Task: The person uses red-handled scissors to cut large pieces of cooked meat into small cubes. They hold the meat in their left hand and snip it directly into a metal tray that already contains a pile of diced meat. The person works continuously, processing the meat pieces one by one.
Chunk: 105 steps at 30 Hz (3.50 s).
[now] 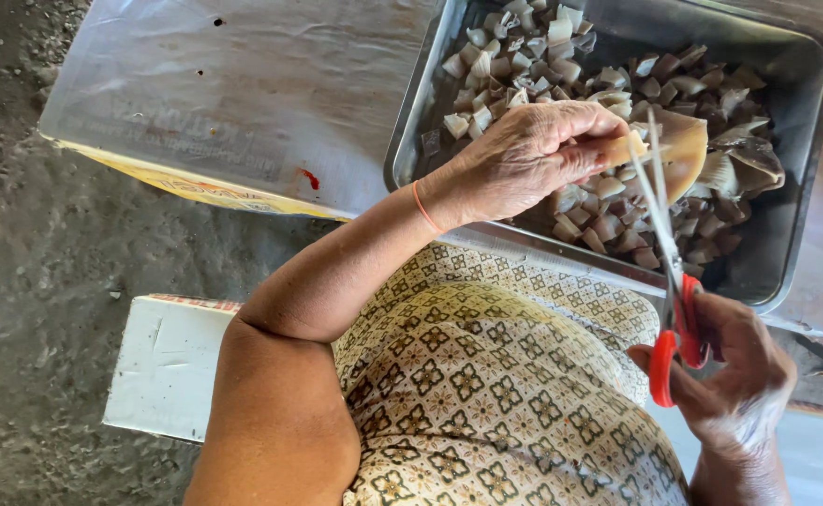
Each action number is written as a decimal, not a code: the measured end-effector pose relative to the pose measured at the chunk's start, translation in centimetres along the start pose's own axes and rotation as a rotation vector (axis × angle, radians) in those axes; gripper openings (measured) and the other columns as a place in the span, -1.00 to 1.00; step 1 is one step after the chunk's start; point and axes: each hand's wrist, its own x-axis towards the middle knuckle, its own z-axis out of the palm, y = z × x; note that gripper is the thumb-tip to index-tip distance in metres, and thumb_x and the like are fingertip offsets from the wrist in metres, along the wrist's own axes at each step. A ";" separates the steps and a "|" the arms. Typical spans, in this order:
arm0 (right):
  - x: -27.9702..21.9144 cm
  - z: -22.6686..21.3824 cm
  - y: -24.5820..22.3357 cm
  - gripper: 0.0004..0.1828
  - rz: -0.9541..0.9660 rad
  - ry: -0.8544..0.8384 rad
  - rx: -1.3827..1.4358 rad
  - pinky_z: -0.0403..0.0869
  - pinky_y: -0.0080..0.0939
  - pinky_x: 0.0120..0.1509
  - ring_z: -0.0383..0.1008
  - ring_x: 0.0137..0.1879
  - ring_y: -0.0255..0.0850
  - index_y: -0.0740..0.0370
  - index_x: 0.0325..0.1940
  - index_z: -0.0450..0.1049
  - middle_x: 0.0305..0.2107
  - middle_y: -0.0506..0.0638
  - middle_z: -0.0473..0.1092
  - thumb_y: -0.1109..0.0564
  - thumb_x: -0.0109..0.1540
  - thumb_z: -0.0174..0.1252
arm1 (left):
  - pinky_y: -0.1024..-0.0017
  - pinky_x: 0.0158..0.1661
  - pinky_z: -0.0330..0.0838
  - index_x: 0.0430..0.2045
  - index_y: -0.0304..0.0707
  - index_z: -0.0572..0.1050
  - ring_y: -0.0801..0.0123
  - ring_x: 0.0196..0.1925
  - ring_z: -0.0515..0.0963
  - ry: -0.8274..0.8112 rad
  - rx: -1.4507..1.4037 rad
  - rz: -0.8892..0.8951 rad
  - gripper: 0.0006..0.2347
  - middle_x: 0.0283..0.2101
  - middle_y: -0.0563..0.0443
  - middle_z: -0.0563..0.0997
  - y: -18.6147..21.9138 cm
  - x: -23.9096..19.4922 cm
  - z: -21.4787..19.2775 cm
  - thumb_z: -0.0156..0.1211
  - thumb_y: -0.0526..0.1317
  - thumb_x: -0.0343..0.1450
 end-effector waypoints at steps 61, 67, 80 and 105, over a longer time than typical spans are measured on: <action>-2.0 1.9 1.8 -0.46 0.061 0.058 0.218 0.48 -0.47 -0.07 0.50 -0.22 -0.42 0.40 0.10 0.50 -0.26 0.00 0.53 0.02 0.21 0.54 | 0.64 -0.37 0.66 0.11 -0.36 0.50 0.58 -0.33 0.68 0.145 -0.309 -0.217 -0.73 -0.22 0.01 0.71 -1.7 -0.8 1.6 0.17 -0.27 0.53; -1.7 1.9 1.7 -0.39 0.179 0.041 0.317 0.46 -0.48 -0.17 0.45 -0.30 -0.44 0.39 0.14 0.51 -0.33 -0.02 0.53 -0.02 0.17 0.54 | 0.58 -0.22 0.70 0.04 -0.41 0.55 0.53 -0.25 0.71 0.174 -0.323 -0.206 -0.78 -0.18 -0.06 0.71 -2.0 -1.0 1.2 0.18 -0.29 0.54; -0.8 1.8 0.4 -0.30 0.036 0.010 0.070 0.47 -0.41 -0.20 0.46 -0.33 -0.38 0.39 0.11 0.50 -0.32 0.03 0.51 -0.02 0.02 0.58 | 0.68 -0.45 0.64 -0.11 -0.28 0.62 0.61 -0.40 0.70 0.173 -0.156 -0.148 -0.82 -0.26 0.02 0.76 -1.0 -0.6 2.0 0.25 -0.23 0.47; 0.0 1.5 -0.2 -0.28 0.081 -0.037 0.117 0.49 -0.39 -0.16 0.48 -0.30 -0.39 0.39 0.14 0.49 -0.31 0.03 0.51 0.00 0.01 0.57 | 0.63 -0.39 0.69 -0.24 -0.35 0.64 0.56 -0.39 0.71 0.077 -0.218 -0.197 -0.92 -0.34 0.00 0.73 0.0 -0.4 0.7 0.29 -0.33 0.47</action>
